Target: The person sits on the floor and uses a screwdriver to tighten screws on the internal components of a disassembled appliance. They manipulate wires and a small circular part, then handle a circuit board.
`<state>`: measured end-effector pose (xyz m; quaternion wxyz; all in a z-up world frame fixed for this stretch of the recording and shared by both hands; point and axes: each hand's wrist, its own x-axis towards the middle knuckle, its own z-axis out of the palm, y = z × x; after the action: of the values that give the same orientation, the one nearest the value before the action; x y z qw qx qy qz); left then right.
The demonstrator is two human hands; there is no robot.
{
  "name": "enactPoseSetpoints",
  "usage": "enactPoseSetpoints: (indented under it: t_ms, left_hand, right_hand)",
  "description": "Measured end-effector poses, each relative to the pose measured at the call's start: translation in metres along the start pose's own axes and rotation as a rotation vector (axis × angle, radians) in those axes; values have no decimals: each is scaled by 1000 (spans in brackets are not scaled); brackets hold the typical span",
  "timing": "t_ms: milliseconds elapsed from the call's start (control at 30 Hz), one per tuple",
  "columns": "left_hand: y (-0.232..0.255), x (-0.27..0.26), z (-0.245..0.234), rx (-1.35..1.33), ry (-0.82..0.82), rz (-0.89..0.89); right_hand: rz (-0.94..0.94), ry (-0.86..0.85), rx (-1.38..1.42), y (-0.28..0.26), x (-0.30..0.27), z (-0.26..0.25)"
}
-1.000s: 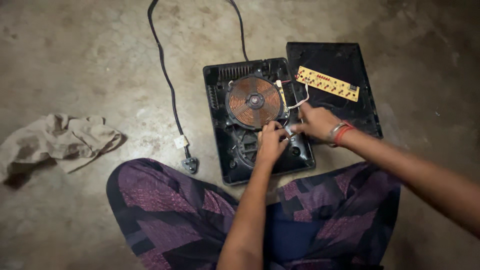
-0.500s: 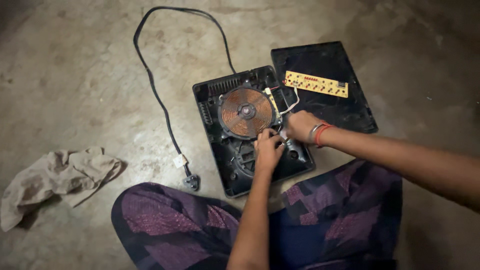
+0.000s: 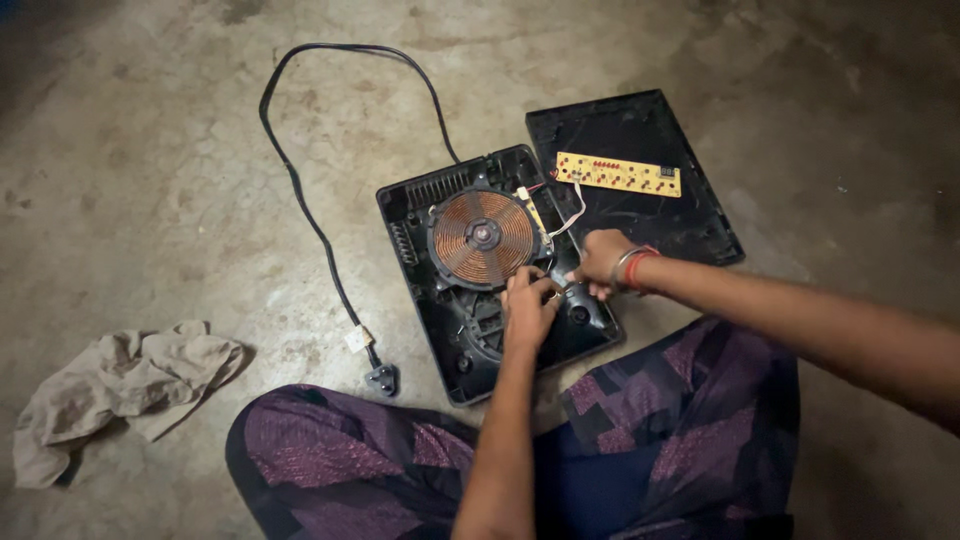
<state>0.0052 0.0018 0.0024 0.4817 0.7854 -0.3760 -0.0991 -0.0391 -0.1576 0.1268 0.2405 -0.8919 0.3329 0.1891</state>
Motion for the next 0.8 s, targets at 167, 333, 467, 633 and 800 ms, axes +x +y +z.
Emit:
enactPoseSetpoints:
  t_ms: [167, 333, 467, 633, 800]
  left_hand:
    - [2, -26, -37, 218, -43, 202]
    - [-8, -62, -80, 532, -33, 208]
    - [-18, -64, -68, 574, -5, 133]
    - [-26, -67, -64, 566, -1, 134]
    - [-21, -80, -58, 539, 49, 63]
  right_hand:
    - [-858, 173, -972, 12, -4, 7]
    - [-607, 17, -991, 2, -8, 15]
    - [67, 56, -390, 4, 7, 19]
    - [-84, 1, -438, 9, 7, 16]
    - [-837, 88, -919, 16, -5, 27]
